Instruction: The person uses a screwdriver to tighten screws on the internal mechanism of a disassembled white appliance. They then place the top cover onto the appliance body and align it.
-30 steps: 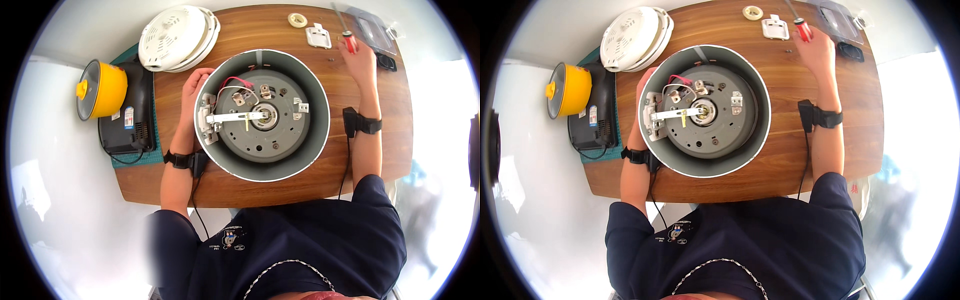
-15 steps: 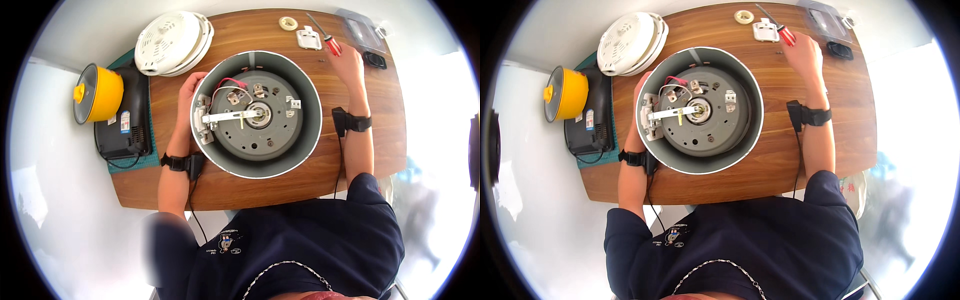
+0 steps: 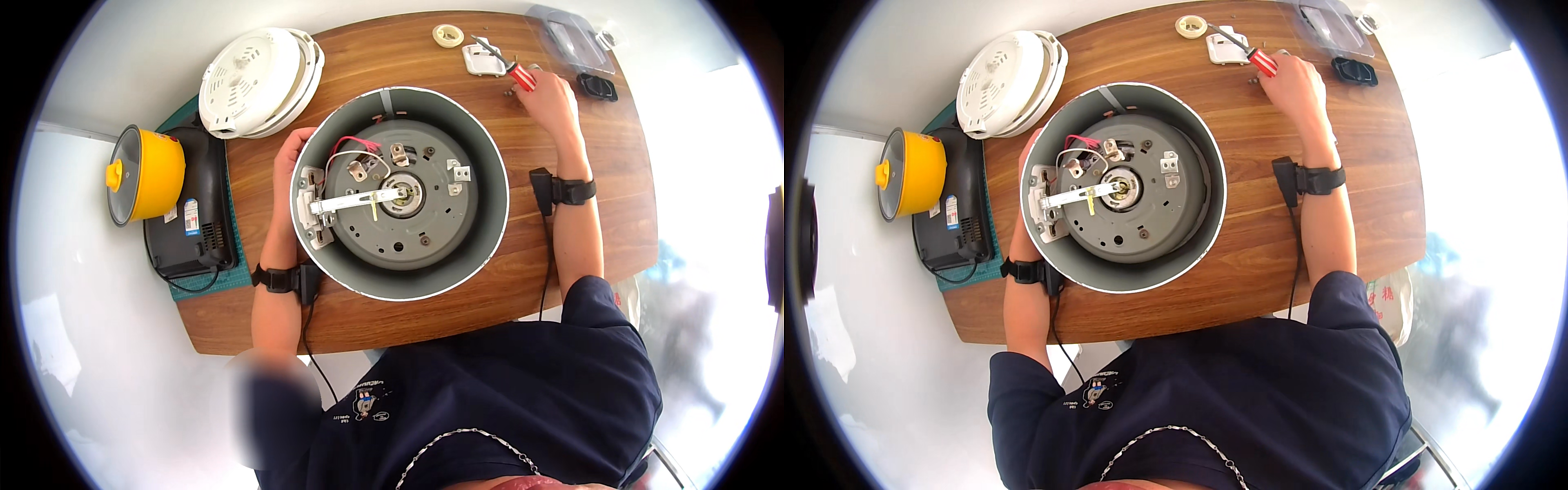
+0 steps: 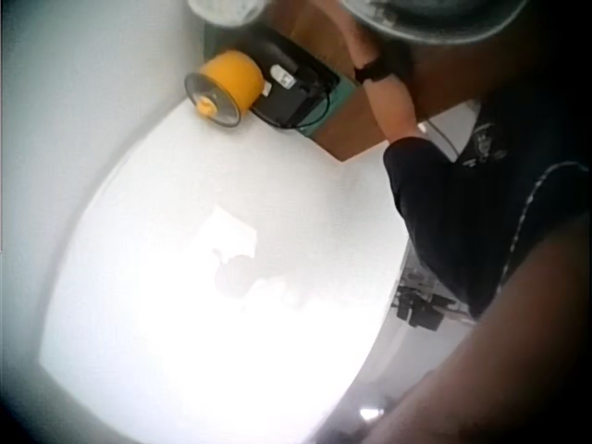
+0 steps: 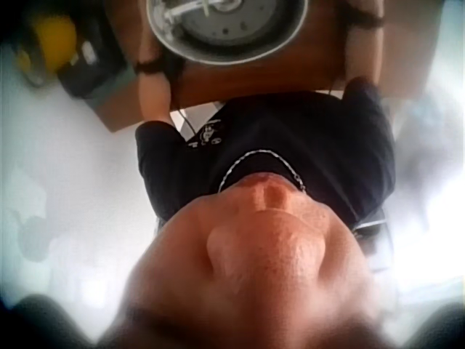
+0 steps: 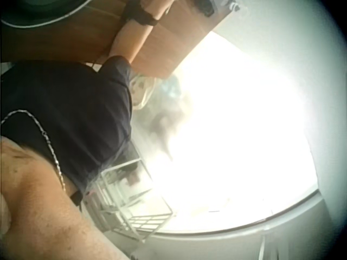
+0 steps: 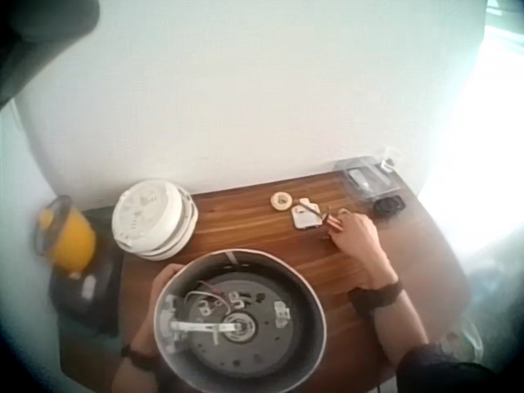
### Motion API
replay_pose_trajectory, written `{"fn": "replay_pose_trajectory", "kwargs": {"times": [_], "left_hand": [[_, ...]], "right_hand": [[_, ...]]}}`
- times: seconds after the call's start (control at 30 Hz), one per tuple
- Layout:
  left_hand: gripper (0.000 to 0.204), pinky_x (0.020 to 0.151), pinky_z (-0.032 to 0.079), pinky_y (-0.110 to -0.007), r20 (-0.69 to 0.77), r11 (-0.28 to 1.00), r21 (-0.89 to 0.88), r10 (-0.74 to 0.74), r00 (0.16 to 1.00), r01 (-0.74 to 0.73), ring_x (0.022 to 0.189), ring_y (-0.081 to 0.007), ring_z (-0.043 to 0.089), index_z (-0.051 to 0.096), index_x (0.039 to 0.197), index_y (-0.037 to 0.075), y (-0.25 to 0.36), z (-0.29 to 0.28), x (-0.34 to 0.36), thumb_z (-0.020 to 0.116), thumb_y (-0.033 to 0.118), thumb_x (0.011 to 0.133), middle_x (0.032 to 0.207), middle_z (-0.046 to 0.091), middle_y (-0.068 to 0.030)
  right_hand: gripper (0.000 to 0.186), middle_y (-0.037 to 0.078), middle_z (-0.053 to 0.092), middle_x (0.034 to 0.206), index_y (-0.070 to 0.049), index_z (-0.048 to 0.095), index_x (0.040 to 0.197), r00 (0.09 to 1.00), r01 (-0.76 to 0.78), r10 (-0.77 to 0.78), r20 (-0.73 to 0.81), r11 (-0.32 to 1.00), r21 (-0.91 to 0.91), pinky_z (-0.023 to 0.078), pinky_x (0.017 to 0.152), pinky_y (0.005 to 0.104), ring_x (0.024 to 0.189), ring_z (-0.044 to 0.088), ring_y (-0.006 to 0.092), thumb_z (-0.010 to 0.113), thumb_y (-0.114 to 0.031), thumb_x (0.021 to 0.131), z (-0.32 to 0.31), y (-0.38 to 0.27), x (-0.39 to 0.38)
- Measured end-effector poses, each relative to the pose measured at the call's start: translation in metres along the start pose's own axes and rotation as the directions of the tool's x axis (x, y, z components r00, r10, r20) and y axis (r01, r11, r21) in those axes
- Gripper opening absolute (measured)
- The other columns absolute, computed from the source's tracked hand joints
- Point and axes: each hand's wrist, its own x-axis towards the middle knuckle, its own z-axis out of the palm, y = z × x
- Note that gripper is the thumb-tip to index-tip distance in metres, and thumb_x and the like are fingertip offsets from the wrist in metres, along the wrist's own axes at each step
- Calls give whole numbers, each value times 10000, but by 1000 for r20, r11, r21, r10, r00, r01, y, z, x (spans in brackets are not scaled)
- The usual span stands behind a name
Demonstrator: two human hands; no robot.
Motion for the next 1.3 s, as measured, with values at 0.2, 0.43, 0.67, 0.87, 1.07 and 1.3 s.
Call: {"fn": "replay_pose_trajectory", "kwargs": {"times": [0.2, 0.43, 0.67, 0.87, 1.07, 1.3], "left_hand": [[198, 753, 556, -212, -14, 1000, -26, -14, 1000, 13, 866, -68, 660, 624, 1211, 4, 11, 14, -6, 599, 88, 1034, 1027, 703, -43], [192, 758, 554, -209, -15, 999, -27, -23, 1000, 23, 863, -66, 656, 621, 1207, 6, 17, 19, -8, 593, 88, 1037, 1019, 696, -37], [196, 739, 540, -202, -9, 1000, 13, 3, 1000, -2, 851, -54, 640, 625, 1206, 8, 8, 10, -5, 612, 98, 1033, 1009, 691, -20], [203, 720, 530, -193, -7, 998, 56, -29, 1000, 30, 848, -45, 633, 624, 1210, 10, 4, 5, -6, 618, 100, 1028, 1015, 688, -15], [206, 707, 528, -190, 24, 998, 64, 9, 1000, -10, 838, -39, 627, 621, 1215, 11, 3, 2, -6, 619, 90, 1025, 1016, 687, -12], [190, 673, 519, -182, 2, 996, 89, -1, 1000, 0, 810, -32, 619, 627, 1198, 14, -3, -1, -1, 622, 92, 1024, 996, 684, -4]], "right_hand": [[253, 150, 738, 931, -133, 759, 1032, 997, 39, -38, 72, 999, -15, 551, 815, 494, 934, 697, 388, 759, -333, 876, 1, -10, -5], [212, 154, 747, 902, -136, 770, 1019, 996, 77, -77, 47, 997, 3, 554, 815, 498, 915, 701, 385, 742, -294, 881, 3, -18, -9], [196, 160, 747, 903, -147, 777, 1023, 996, 82, -85, 32, 993, 82, 551, 825, 493, 910, 698, 391, 706, -252, 874, 9, -14, -9], [208, 159, 738, 906, -148, 764, 1045, 993, 78, -91, 74, 984, 163, 539, 826, 485, 931, 692, 385, 708, -204, 853, 12, -3, -5], [221, 170, 730, 898, -112, 737, 1045, 993, 105, -115, 28, 968, 229, 535, 808, 474, 922, 690, 387, 715, -207, 847, 0, 3, -5], [255, 184, 730, 897, -92, 738, 1059, 997, 35, -44, 58, 987, 159, 539, 801, 475, 902, 692, 402, 714, -226, 844, -4, 11, 0]]}}
